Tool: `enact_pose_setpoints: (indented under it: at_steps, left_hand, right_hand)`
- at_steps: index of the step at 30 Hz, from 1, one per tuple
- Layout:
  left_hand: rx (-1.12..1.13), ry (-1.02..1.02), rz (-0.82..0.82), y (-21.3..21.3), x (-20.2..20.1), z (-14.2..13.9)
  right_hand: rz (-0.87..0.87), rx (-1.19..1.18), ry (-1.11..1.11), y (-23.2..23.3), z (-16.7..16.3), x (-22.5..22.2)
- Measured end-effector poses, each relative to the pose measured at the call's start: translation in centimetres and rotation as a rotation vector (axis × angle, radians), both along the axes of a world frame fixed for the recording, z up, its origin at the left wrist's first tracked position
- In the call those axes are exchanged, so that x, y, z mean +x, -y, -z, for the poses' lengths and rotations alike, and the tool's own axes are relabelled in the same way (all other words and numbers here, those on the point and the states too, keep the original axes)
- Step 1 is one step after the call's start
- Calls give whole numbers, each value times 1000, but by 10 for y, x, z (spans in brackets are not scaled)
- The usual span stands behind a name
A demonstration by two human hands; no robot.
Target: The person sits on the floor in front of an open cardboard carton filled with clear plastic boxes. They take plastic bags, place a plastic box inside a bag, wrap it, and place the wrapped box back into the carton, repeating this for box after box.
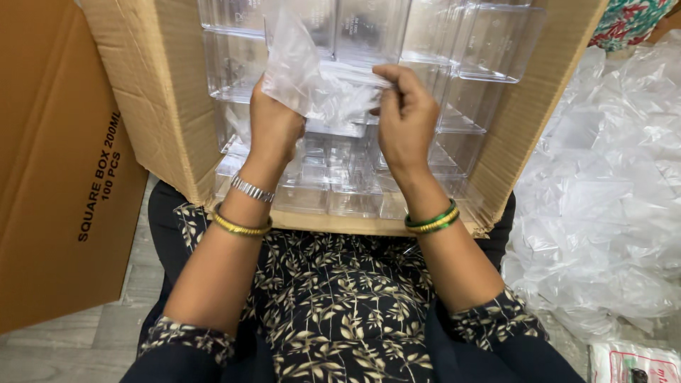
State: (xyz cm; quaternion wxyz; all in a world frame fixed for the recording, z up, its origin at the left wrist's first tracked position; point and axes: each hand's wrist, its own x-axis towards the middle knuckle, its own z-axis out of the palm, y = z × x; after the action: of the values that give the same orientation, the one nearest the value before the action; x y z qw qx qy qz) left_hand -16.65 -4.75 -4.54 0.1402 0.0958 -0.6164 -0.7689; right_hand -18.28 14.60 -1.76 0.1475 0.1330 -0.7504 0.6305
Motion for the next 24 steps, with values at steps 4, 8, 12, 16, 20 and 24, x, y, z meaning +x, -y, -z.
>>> enact_pose_setpoints:
  at_steps: [4, 8, 12, 16, 20, 24]
  left_hand:
    - [266, 107, 143, 3, 10, -4]
    - [330, 23, 131, -4, 19, -16]
    - [438, -19, 139, -12, 35, -33]
    - [468, -78, 251, -10, 50, -46]
    - [530, -107, 260, -12, 57, -50]
    - [375, 64, 307, -17, 65, -48]
  right_hand:
    - [1, -107, -107, -1, -4, 13]
    - [-44, -211, -160, -1, -5, 19]
    - [-85, -235, -125, -9, -6, 20]
    - [-191, -279, 96, -17, -12, 21]
    - [-394, -437, 191, -21, -14, 33]
    - [-318, -178, -70, -30, -8, 61]
